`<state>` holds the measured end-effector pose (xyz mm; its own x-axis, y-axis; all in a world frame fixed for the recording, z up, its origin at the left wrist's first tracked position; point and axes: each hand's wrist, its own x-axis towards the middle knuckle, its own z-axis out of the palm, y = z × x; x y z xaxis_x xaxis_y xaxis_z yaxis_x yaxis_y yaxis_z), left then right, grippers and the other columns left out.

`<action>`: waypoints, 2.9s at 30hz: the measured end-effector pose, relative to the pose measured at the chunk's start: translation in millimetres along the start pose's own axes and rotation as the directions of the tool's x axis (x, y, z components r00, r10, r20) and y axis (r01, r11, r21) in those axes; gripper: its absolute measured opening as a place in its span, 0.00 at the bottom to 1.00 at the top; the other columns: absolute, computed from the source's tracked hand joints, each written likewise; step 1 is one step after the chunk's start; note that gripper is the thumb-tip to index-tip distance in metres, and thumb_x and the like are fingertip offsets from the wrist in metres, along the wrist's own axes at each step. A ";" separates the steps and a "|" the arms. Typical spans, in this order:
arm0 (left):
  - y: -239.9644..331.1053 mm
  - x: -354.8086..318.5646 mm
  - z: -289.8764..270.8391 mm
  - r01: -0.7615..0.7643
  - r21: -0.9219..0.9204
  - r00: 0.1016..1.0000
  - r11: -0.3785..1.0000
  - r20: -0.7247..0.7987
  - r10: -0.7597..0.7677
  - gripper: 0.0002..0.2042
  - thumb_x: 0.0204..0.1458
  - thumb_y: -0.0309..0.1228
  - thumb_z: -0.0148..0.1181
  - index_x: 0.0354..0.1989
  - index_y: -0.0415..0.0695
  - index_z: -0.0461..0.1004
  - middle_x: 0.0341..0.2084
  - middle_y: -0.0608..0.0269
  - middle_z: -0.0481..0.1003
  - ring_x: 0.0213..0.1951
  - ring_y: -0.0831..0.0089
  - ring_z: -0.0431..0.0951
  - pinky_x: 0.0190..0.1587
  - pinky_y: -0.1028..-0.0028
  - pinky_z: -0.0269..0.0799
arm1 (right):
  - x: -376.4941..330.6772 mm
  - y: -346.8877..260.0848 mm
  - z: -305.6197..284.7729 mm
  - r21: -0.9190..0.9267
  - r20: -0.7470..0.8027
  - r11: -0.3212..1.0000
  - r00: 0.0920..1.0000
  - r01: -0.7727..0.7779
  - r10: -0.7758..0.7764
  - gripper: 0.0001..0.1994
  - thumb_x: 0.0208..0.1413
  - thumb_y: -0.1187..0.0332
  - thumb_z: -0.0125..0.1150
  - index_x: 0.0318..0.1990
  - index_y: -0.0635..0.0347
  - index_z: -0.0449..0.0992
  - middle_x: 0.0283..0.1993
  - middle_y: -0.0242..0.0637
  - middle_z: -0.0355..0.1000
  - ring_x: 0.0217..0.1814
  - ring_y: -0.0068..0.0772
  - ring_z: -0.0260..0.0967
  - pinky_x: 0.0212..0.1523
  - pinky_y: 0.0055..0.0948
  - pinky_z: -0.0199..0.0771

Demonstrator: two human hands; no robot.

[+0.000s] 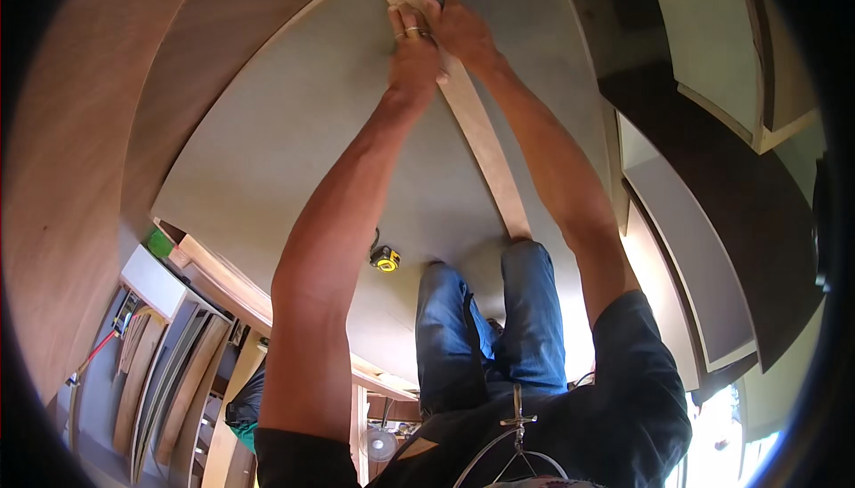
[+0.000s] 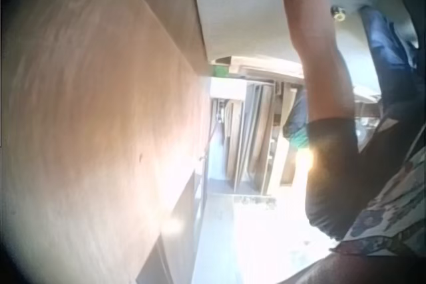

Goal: The person uses a utility knife to cut along a wooden guide placed on a large sheet of material while kneeling on the floor.

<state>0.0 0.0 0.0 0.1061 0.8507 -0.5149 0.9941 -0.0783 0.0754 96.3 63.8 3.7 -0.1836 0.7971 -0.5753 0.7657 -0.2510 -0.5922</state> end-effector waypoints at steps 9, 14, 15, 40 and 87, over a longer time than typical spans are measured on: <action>-0.6 -1.8 2.1 0.032 -0.079 0.998 0.996 -0.050 -0.036 0.60 0.33 0.35 0.81 0.69 0.21 0.44 0.70 0.31 0.40 0.72 0.37 0.42 0.71 0.66 0.60 | -168.3 150.4 49.6 -0.039 -0.048 0.999 0.999 -0.004 0.002 0.28 0.68 0.54 0.51 0.66 0.64 0.59 0.40 0.57 0.77 0.42 0.63 0.74 0.37 0.52 0.74; -2.4 -4.2 -4.0 -0.011 -0.165 0.997 0.986 -0.075 -0.001 0.60 0.33 0.40 0.82 0.66 0.16 0.45 0.68 0.31 0.41 0.72 0.39 0.37 0.73 0.63 0.54 | -289.4 222.1 45.0 -0.864 -0.311 0.499 0.708 0.066 -0.634 0.20 0.60 0.50 0.63 0.50 0.55 0.77 0.32 0.47 0.76 0.22 0.44 0.68 0.25 0.36 0.72; -1.5 -4.6 -6.4 0.003 -0.160 0.999 0.987 -0.044 -0.010 0.60 0.33 0.40 0.82 0.66 0.16 0.45 0.67 0.31 0.41 0.72 0.40 0.38 0.73 0.63 0.54 | -280.4 219.3 40.1 -0.732 -0.371 0.673 0.765 0.108 -0.526 0.20 0.60 0.51 0.63 0.49 0.56 0.76 0.32 0.48 0.76 0.23 0.47 0.69 0.25 0.37 0.72; 8.5 -7.5 -20.4 0.006 -0.120 0.998 0.993 -0.069 -0.014 0.57 0.33 0.33 0.82 0.66 0.19 0.46 0.68 0.36 0.43 0.72 0.43 0.43 0.67 0.66 0.65 | -34.8 178.3 -81.4 0.126 -0.624 0.991 0.773 -0.044 0.114 0.14 0.52 0.67 0.66 0.46 0.59 0.79 0.45 0.43 0.74 0.49 0.45 0.72 0.47 0.47 0.72; 2.3 -13.3 -17.8 0.004 -0.172 0.999 0.985 -0.033 -0.009 0.53 0.40 0.36 0.79 0.65 0.18 0.47 0.69 0.40 0.39 0.72 0.48 0.46 0.65 0.68 0.69 | -205.7 174.4 28.2 0.258 -0.042 0.966 0.999 -0.019 0.031 0.23 0.68 0.45 0.46 0.47 0.59 0.70 0.30 0.53 0.74 0.33 0.59 0.74 0.35 0.48 0.71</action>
<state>0.5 -2.3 22.3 0.0958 0.8680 -0.4872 0.9755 0.0154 0.2193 250.2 -159.4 2.8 -0.1337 0.8112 -0.5693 0.5839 -0.3997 -0.7066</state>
